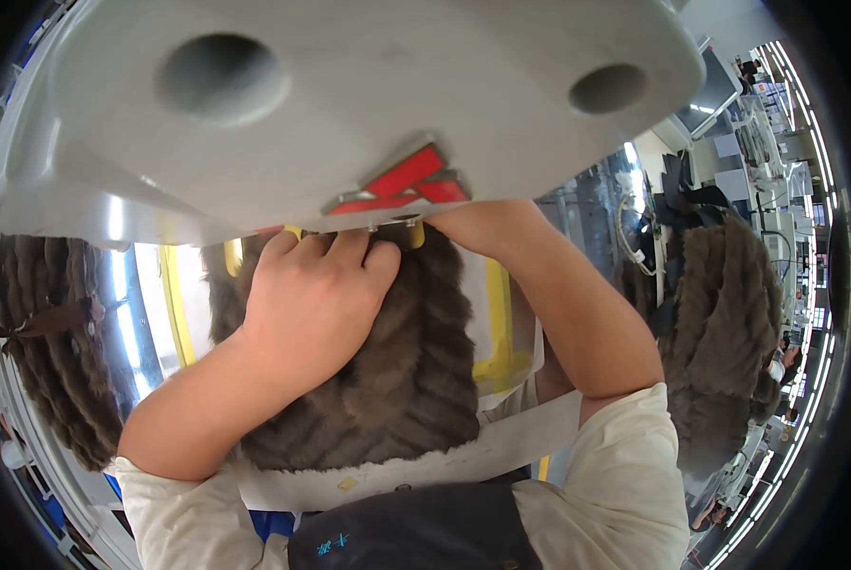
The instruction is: The person is sewing pieces of fur onto a garment panel using an industrial sewing machine.
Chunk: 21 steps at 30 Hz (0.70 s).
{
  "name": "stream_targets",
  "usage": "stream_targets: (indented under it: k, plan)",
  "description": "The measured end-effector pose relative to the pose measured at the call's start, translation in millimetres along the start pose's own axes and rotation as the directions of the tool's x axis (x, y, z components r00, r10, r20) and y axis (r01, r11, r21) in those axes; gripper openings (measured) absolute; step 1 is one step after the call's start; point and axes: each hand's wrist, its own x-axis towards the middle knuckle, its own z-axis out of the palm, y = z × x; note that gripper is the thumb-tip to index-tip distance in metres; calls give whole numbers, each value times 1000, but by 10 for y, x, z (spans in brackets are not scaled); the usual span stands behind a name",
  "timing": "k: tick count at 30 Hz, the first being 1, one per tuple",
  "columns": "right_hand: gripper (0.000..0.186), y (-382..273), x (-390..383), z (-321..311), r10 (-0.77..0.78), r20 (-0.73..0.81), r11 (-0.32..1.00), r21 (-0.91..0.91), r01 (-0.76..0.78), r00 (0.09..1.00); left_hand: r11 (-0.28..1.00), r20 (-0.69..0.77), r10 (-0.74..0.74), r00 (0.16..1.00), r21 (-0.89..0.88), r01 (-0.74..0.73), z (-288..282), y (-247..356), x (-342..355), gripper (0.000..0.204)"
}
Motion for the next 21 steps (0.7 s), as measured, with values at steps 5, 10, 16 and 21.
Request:
stream_targets:
  k: [5, 10, 16, 21]
  plan:
    - [28, 79, 43, 14, -119, -8, 989, -94, 118, 993, 1000, 27, -8, 1000, -28, 9, -20, -3, 5, 15]
    - [30, 54, 52, 27, -130, -15, 988, -83, 129, 991, 998, -75, 26, 997, -56, -31, 13, -46, 17, 12]
    - [30, 165, 85, 79, -25, -21, 999, -43, 24, 999, 998, 70, -31, 997, -61, 35, -46, -12, 5, 13]
    - [31, 178, 59, 27, -15, -13, 998, 67, 15, 1000, 998, 63, -24, 998, -57, 28, -50, 31, 20, 13]
